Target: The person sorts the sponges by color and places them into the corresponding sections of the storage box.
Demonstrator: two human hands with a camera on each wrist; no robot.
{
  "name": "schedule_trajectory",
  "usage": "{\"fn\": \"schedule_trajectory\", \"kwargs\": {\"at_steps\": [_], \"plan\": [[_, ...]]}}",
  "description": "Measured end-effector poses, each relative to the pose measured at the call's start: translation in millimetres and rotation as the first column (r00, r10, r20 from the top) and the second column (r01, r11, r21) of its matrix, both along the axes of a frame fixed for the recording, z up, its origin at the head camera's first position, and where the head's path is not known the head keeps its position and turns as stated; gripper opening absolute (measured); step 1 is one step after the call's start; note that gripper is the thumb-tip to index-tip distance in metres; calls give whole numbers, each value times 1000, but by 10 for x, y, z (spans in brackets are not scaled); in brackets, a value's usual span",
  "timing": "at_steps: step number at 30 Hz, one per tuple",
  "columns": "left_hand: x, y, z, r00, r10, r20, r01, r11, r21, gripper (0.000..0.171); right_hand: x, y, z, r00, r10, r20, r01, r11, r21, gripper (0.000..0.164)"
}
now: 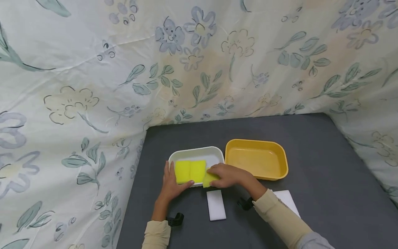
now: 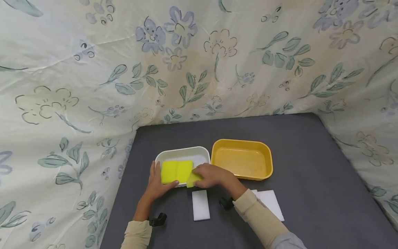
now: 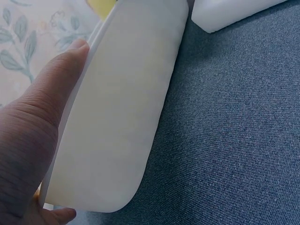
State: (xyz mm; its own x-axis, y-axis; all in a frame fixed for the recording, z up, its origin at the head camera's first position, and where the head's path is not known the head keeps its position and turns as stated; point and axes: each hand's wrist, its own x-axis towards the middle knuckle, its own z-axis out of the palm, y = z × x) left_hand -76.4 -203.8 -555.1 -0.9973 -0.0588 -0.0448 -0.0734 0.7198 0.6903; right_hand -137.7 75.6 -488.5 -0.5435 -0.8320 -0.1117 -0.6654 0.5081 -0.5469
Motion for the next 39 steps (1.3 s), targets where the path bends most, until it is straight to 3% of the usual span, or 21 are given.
{"fn": "schedule_trajectory", "kwargs": {"at_steps": [7,21,26,34,39], "plan": [[2,4,-12,1000,9,12,-9,1000,-6,128,-75,-37,-27,1000,-17,22,16,999,41,49],[-2,-2,1,999,16,32,-16,1000,-9,128,-165,-62,-63,998,-50,-44,51,998,34,50],[6,-2,9,999,13,37,-13,1000,-1,127,-173,-45,-147,989,-108,-99,111,993,26,45],[9,-6,11,999,14,31,-14,1000,3,128,-145,-50,-271,965,-128,-228,118,991,-56,37],[7,4,11,999,12,31,-12,1000,8,128,-136,-79,-296,950,-154,-271,146,988,-51,36]]}}
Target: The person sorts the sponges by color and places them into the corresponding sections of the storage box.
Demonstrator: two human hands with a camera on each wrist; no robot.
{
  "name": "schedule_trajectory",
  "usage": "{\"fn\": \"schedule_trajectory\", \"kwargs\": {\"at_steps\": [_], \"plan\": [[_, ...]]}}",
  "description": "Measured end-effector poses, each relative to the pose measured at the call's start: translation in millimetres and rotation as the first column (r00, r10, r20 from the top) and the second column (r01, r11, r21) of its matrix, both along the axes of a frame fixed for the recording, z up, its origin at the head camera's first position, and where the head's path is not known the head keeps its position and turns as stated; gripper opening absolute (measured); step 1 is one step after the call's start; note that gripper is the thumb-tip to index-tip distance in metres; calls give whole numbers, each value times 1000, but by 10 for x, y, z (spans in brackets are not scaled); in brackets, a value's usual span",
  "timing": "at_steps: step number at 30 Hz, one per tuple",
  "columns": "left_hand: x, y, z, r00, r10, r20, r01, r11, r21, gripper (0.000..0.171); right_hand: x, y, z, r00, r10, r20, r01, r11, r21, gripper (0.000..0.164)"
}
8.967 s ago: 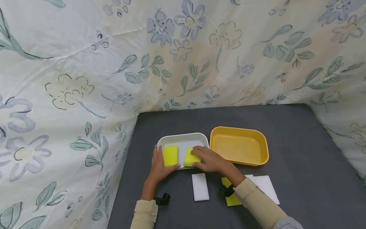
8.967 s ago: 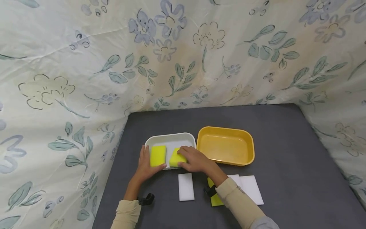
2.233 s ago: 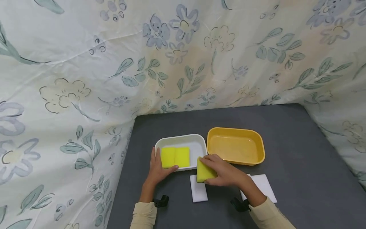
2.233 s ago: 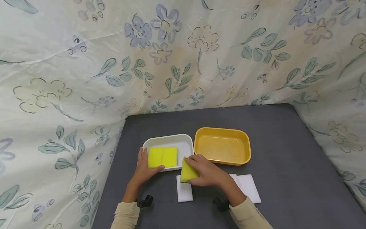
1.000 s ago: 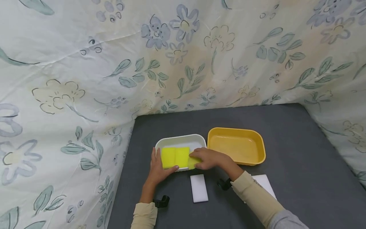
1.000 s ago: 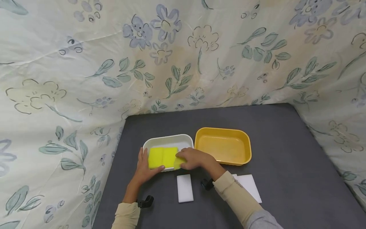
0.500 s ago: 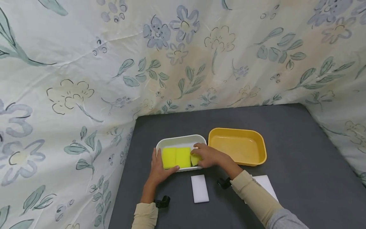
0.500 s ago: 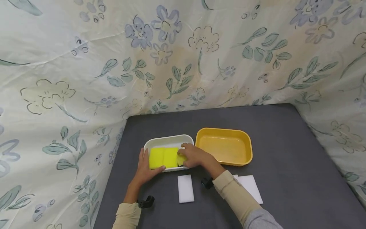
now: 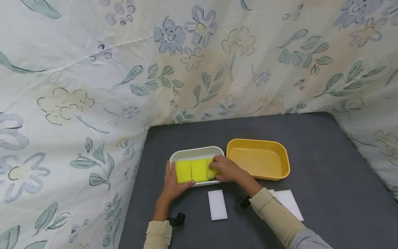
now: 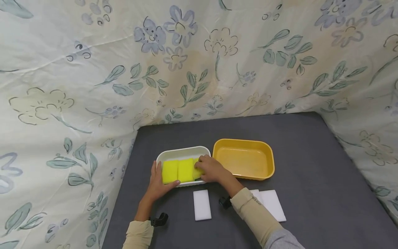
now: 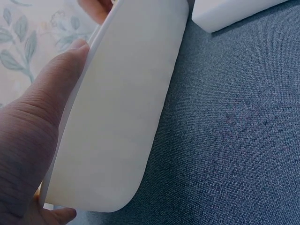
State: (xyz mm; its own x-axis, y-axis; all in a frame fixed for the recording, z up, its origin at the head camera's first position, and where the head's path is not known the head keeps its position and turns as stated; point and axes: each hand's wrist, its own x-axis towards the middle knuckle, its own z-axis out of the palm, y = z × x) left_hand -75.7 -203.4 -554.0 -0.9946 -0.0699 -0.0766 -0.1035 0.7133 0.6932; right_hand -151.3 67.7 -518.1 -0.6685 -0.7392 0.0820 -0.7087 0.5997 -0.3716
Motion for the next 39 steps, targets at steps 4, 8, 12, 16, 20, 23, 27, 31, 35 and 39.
{"fn": "schedule_trajectory", "kwargs": {"at_steps": [4,8,12,16,20,23,27,31,35,39], "plan": [[-2,4,-12,1000,7,-2,-7,1000,4,127,-5,-32,-29,1000,-14,-21,14,1000,28,34],[-4,4,-20,1000,12,1,-12,1000,5,127,12,-48,-38,999,-2,-42,4,999,53,31],[9,7,-18,1000,16,6,-16,1000,7,127,57,-42,-61,996,29,-82,-24,998,56,27],[19,12,-16,1000,17,8,-17,1000,6,127,84,-29,-112,993,39,-110,-33,998,61,26],[21,19,-12,1000,20,2,-20,1000,8,127,102,-10,-135,992,42,-117,-37,998,51,26],[26,24,-14,1000,22,0,-22,1000,11,127,119,8,-140,992,52,-113,-50,999,20,25],[30,27,-9,1000,24,-4,-24,1000,18,127,154,52,-144,994,78,-79,-82,996,-47,24],[32,21,-8,1000,24,-13,-24,1000,17,127,262,148,-145,999,37,30,-32,987,-160,25],[21,14,-5,1000,15,-21,-15,1000,16,127,417,314,-174,996,-65,63,82,949,-304,26],[15,12,2,999,8,-31,-8,1000,14,127,515,548,-214,978,-204,-34,172,893,-416,27]]}}
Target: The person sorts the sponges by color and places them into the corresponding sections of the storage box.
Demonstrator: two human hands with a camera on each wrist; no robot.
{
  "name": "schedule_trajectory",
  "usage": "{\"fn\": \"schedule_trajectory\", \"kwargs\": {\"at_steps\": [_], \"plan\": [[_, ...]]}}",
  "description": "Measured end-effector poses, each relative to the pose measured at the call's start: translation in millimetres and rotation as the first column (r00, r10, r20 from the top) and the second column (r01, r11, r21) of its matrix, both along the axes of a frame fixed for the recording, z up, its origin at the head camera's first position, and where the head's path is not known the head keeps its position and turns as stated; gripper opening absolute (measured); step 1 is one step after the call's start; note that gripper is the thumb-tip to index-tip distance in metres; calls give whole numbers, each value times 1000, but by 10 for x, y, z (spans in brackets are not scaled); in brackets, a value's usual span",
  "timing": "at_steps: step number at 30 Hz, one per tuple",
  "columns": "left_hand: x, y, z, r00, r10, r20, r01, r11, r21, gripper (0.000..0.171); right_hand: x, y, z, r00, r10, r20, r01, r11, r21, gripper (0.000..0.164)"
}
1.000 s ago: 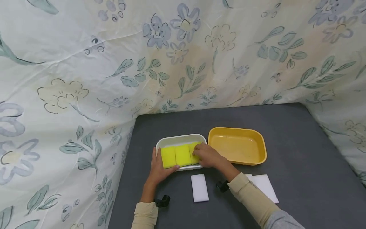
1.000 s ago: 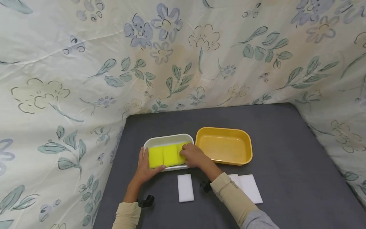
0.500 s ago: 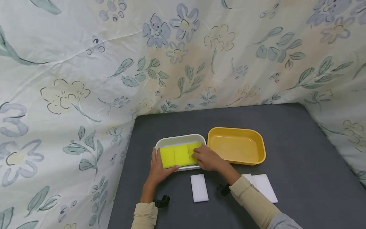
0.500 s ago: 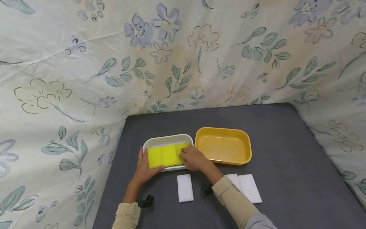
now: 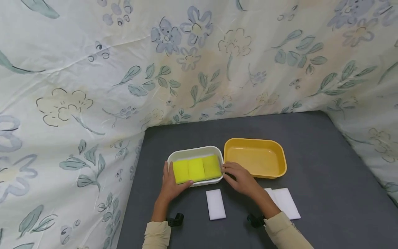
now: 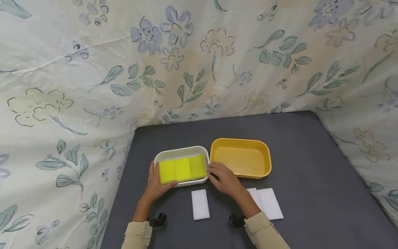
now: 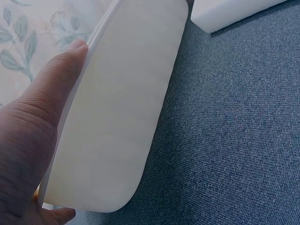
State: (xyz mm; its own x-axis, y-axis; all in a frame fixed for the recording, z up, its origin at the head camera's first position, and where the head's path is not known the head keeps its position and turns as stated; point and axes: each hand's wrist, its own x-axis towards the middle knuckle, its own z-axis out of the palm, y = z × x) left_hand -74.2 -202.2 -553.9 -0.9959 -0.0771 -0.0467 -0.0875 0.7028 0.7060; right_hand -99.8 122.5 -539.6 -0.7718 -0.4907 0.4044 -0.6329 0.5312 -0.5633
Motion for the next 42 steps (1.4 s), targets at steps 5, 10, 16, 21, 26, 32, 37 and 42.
{"fn": "schedule_trajectory", "kwargs": {"at_steps": [5,10,16,21,26,32,37,42], "plan": [[12,6,9,1000,2,-2,-2,1000,9,127,16,428,-72,976,-159,-146,153,987,-51,27],[11,10,7,1000,5,-9,-5,1000,6,126,29,889,-162,943,-249,-220,239,969,-69,29],[15,12,1,1000,7,-4,-7,1000,-7,126,162,1233,-280,919,-336,-208,338,941,-28,22],[23,13,-2,1000,13,5,-13,1000,-9,126,213,1340,-319,923,-345,-169,347,938,-18,24],[31,22,-15,1000,5,0,-5,1000,-16,126,216,1392,-350,921,-353,-167,356,934,-8,24],[24,30,-26,1000,3,14,-3,1000,-18,125,210,1430,-396,923,-332,-193,332,943,-31,22],[30,27,-11,1000,2,-2,-2,1000,-17,125,190,1417,-416,928,-301,-220,295,954,-59,18],[53,38,-4,1000,3,-26,-4,998,-64,125,196,1405,-410,936,-291,-199,283,957,-65,14]]}}
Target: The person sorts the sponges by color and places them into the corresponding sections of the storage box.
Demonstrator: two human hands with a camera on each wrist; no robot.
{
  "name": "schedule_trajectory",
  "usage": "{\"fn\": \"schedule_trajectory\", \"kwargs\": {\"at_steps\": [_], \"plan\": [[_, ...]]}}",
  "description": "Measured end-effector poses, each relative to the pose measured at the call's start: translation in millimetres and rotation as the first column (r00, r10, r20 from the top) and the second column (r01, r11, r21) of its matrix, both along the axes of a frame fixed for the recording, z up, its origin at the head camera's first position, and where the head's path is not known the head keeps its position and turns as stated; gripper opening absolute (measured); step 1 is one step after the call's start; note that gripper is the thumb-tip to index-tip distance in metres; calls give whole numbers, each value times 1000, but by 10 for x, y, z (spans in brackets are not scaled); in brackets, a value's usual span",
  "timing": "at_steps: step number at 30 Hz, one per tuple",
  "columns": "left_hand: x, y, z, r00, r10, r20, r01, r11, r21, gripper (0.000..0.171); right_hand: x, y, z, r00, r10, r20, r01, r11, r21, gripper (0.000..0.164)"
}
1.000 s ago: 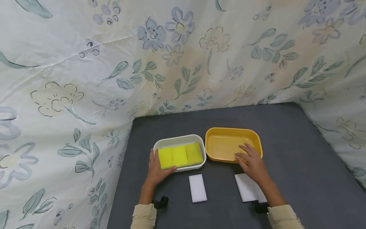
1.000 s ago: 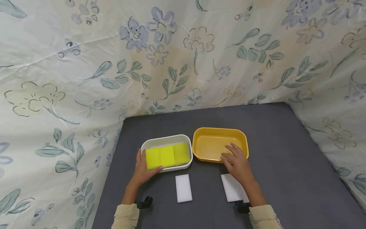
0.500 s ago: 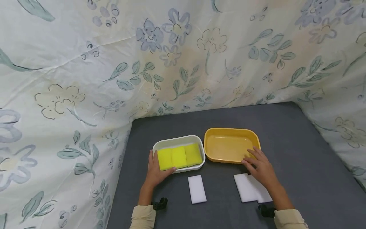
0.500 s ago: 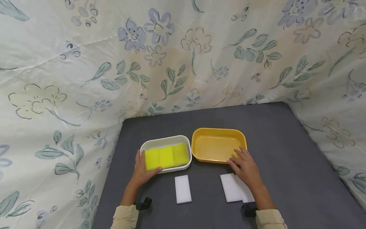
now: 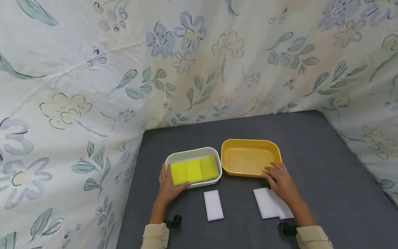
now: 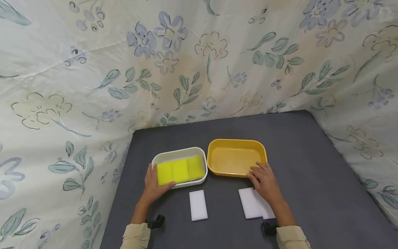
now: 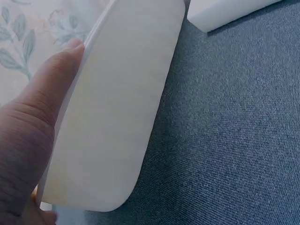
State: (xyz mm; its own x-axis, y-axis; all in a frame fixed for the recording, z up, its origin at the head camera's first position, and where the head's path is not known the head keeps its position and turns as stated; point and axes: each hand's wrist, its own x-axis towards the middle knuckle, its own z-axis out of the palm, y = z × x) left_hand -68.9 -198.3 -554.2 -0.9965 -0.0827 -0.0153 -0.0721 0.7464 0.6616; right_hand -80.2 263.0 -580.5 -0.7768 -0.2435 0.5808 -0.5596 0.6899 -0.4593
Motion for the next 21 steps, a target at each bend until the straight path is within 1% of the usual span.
{"fn": "schedule_trajectory", "kwargs": {"at_steps": [4,6,8,9,10,11,12,14,15,16,17,19,21], "plan": [[24,29,23,1000,14,-26,-15,997,-73,122,5,9,-4,1000,-5,10,5,1000,13,12],[43,58,50,999,18,-42,-22,995,-102,118,5,11,-10,1000,-17,12,17,1000,26,11],[77,101,91,996,7,-93,-18,993,-119,109,2,12,-19,1000,-26,14,25,999,31,12],[94,130,104,990,-11,-141,-8,991,-132,101,1,13,-24,999,-30,16,29,999,31,13],[112,167,115,977,-36,-210,8,991,-136,91,-1,15,-29,999,-33,16,32,999,30,14],[135,213,122,956,-67,-285,29,990,-135,80,-2,17,-33,999,-36,16,35,999,30,15],[165,268,126,927,-97,-362,54,990,-127,68,-1,20,-36,999,-37,15,37,999,29,15],[239,399,106,852,-172,-494,130,984,-119,50,-1,27,-42,999,-38,16,37,999,26,16],[288,474,91,817,-209,-538,176,978,-113,43,-1,31,-44,999,-37,16,37,999,25,17],[342,551,71,785,-245,-569,226,968,-104,38,-1,34,-43,999,-36,14,36,999,25,17],[403,629,51,773,-278,-571,274,957,-95,35,0,38,-43,999,-34,12,34,999,25,17],[520,769,6,767,-346,-540,355,930,-92,32,2,46,-43,999,-30,10,30,999,26,17],[623,878,-37,782,-406,-472,414,905,-93,31,5,52,-40,1000,-27,11,26,999,28,17]]}}
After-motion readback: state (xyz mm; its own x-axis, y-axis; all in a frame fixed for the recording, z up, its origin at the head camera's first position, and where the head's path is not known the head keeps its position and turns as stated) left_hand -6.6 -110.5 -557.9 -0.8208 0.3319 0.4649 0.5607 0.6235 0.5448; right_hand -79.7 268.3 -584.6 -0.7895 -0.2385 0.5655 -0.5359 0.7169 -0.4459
